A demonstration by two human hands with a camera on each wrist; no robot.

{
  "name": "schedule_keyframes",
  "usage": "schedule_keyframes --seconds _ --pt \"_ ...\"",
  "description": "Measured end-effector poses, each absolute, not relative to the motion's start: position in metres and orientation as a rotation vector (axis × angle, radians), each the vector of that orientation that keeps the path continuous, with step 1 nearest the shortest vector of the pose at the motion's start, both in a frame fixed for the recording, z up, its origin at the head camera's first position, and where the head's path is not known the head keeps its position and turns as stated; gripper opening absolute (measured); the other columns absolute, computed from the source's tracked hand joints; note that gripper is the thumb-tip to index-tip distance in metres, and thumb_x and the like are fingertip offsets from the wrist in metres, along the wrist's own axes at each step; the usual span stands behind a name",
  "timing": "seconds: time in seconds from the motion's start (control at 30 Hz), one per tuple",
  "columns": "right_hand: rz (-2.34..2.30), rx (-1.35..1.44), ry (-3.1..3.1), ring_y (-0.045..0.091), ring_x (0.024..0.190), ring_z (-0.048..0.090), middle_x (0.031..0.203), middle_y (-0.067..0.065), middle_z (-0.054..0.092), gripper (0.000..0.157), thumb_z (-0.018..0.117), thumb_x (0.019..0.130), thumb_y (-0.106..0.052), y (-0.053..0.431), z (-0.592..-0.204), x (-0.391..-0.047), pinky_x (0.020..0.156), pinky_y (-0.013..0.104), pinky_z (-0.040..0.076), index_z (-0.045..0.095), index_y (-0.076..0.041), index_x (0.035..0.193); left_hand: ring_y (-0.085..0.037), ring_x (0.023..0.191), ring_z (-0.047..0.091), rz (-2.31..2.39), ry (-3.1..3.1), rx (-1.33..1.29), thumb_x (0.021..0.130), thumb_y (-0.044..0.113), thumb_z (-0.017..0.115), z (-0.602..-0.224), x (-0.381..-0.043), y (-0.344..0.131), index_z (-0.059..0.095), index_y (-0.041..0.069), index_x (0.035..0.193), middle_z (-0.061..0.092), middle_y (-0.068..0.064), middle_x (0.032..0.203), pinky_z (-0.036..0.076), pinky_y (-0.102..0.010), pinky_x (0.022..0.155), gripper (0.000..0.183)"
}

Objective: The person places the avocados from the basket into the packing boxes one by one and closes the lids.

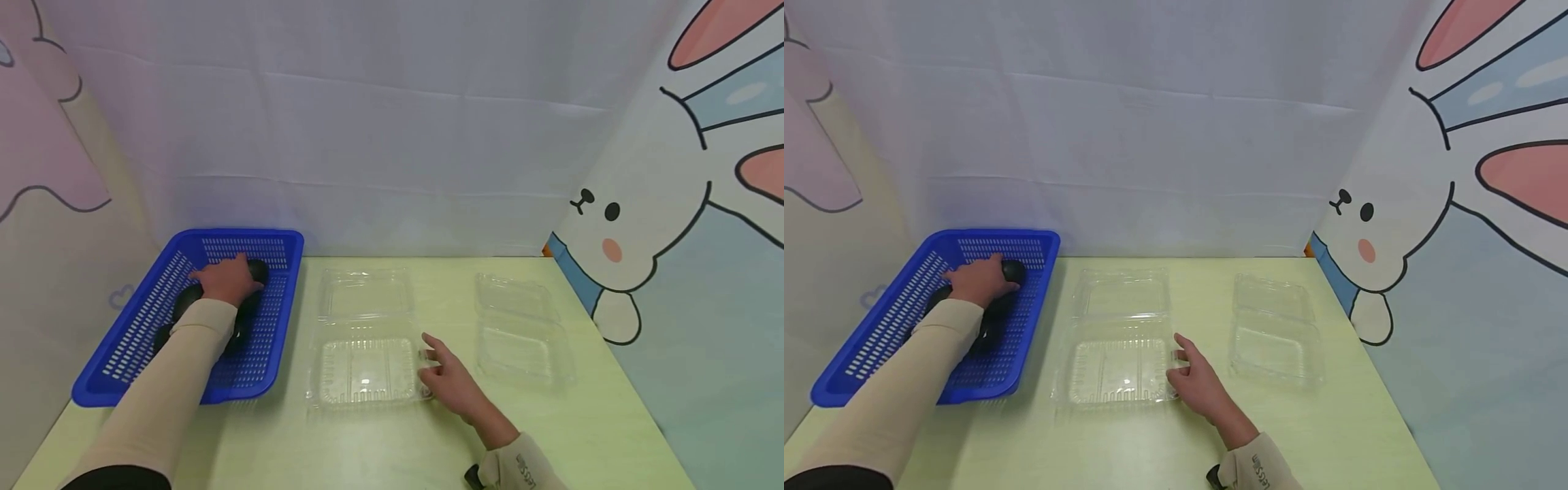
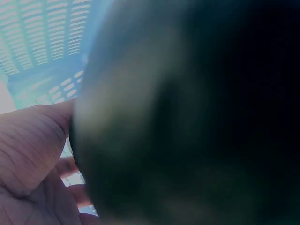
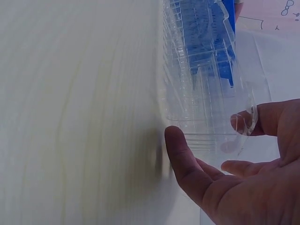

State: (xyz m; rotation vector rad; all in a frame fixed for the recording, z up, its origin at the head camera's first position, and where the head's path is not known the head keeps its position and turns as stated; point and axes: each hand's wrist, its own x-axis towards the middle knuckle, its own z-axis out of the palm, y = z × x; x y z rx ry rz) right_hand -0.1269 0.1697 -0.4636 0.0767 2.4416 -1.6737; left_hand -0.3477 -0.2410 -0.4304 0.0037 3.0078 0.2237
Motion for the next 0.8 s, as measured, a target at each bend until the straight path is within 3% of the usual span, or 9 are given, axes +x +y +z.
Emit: schedule_keyframes --seconds 0.2,0.8 --pt "-1.688 0.079 2.429 0.034 0.11 0.065 0.146 0.032 0.049 0.068 0.059 0.097 0.0 0.168 -0.462 -0.127 0.071 0.038 0.057 0.033 -0.003 0.16 -0.081 0.12 0.032 0.205 3.046 0.037 0.088 0.041 0.078 -0.425 -0.343 -0.245 0.041 -0.013 0.145 0.038 -0.052 0.138 0.019 -0.09 0.096 0.087" --pt "-1.77 0.126 2.379 0.033 0.113 0.062 0.148 0.032 0.047 0.067 0.058 0.1 0.001 0.164 -0.462 -0.127 0.072 0.037 0.056 0.03 -0.005 0.161 -0.07 0.122 0.037 0.28 3.202 0.085 0.085 0.046 0.08 -0.379 -0.313 -0.256 0.046 -0.013 0.14 0.042 -0.045 0.138 0.017 -0.088 0.099 0.087"
